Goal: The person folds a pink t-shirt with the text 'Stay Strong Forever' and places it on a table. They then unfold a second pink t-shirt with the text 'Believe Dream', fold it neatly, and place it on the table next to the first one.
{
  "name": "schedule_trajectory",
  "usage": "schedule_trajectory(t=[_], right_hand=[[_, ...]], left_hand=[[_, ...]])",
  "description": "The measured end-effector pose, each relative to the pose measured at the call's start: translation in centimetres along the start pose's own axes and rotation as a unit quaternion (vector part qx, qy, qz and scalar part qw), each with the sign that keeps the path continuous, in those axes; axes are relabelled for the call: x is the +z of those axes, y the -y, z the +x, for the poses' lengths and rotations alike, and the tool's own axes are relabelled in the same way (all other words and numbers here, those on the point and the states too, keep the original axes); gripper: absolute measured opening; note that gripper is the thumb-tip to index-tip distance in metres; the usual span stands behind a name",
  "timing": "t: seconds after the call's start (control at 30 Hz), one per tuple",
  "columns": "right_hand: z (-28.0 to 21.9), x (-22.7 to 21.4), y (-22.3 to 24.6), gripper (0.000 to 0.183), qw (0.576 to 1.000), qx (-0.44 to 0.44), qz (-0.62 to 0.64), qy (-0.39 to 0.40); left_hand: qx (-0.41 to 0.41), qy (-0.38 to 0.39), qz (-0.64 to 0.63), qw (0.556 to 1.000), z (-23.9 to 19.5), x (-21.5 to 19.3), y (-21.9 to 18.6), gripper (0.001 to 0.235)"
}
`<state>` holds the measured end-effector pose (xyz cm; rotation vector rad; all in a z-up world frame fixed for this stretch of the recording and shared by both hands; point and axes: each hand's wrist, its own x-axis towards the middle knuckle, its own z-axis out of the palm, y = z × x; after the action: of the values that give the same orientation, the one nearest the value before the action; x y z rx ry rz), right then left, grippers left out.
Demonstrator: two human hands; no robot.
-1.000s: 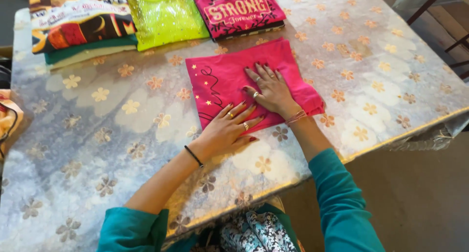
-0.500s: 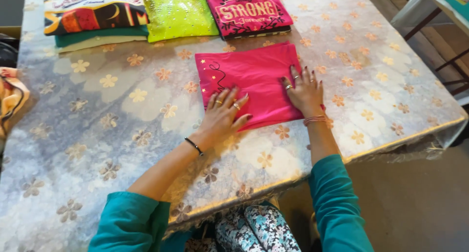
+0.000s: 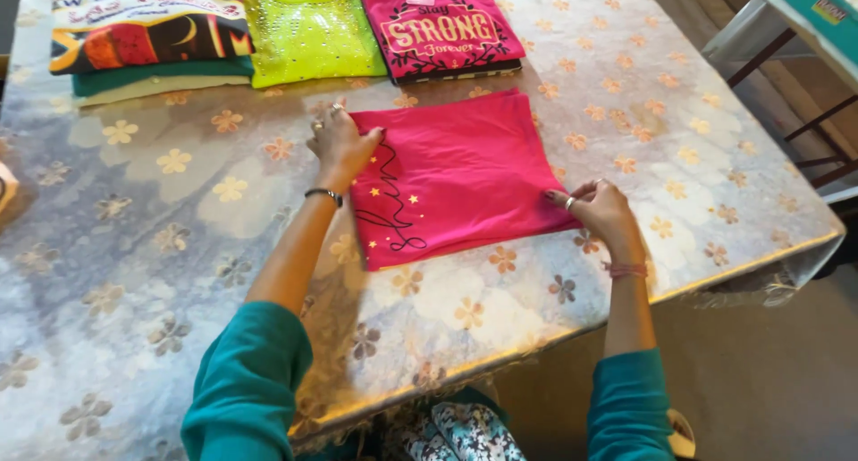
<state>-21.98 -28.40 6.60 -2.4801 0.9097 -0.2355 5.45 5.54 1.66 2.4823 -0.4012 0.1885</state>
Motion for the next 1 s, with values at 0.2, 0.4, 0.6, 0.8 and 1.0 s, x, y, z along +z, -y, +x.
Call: schedule_trajectory(t=[0.2, 0.4, 0.6, 0.8, 1.0], right_hand=[[-1.8, -1.6, 3.0, 0.05, 0.979, 0.114, 0.116, 0.119], [2.0, 2.0, -1.6, 0.03, 0.954, -0.008, 0.274, 0.118], [1.7, 2.1, -1.6, 0.036, 0.89, -0.014, 0.43, 0.152], [-1.0, 0.9, 1.5, 0.037, 0.913, 0.024, 0.391, 0.11], [-2.9, 0.4, 0.6, 0.038, 0.925, 0.017, 0.368, 0.098]], left_hand=[[-0.117, 0.073, -0.118, 0.983, 5.4, 1.4, 5.3, 0.062], [-0.089, 0.162, -0.351, 0.918, 5.3, 2.5, 8.8, 0.034], [-0.097, 0.11, -0.438, 0.887, -0.5, -1.2, 7.6, 0.036], [-0.227, 0.183, -0.486, 0.824, -11.5, -6.0, 1.6, 0.068], [-0.136, 0.307, -0.387, 0.859, -16.1, -8.5, 0.7, 0.102]])
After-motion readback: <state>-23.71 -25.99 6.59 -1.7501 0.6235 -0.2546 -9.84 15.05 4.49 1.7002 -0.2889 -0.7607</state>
